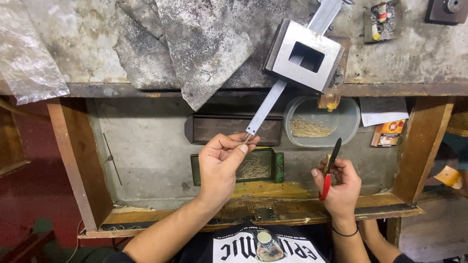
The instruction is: Cutting individual metal links from a wire coil using hand snips at a jewelry workbench.
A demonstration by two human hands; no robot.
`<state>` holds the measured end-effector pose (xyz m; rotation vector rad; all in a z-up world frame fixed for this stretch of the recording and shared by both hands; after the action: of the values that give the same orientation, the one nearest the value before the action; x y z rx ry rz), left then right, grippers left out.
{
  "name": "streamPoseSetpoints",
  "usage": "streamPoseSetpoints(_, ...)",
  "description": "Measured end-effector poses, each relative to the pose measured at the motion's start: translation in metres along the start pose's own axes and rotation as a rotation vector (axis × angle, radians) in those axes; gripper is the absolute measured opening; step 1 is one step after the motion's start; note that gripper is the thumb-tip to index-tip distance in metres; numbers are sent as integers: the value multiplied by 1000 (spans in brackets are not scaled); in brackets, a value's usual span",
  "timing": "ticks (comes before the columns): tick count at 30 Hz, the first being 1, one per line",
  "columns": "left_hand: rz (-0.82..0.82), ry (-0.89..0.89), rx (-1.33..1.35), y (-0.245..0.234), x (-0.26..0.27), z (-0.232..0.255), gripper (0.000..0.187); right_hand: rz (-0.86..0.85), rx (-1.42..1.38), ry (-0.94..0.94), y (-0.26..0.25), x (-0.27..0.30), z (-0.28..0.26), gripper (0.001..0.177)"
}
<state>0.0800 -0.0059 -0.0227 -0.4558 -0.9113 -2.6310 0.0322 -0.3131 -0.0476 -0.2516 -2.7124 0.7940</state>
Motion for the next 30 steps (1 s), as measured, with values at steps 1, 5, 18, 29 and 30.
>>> streamPoseSetpoints(1,0,1,0,0,0,0,13,0,0,-1,0,0,0,30)
streamPoseSetpoints(5,0,5,7,-1,0,-1,13,-5,8,-16,0,0,0,32)
streamPoseSetpoints(18,15,13,27,-1,-1,-3,13,-7,0,-25,1,1,-7,31)
streamPoseSetpoints(29,2,28,42,2,-4,1,11,-364,-102,18,12,-15,-37,28)
streamPoseSetpoints(30,16,45,61,2,-4,2,10,-404,-151,39,16,-19,-41,26)
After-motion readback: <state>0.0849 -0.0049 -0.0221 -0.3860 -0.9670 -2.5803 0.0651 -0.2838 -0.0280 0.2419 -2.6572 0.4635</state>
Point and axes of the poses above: each hand's wrist, its own x-axis away from the middle knuckle, its own y-axis out of the palm, z = x × y, the point moved 7 cm from there along -x, towards the middle knuckle, and after that the axes turned 2 degrees about y, right-handed, at the moved point
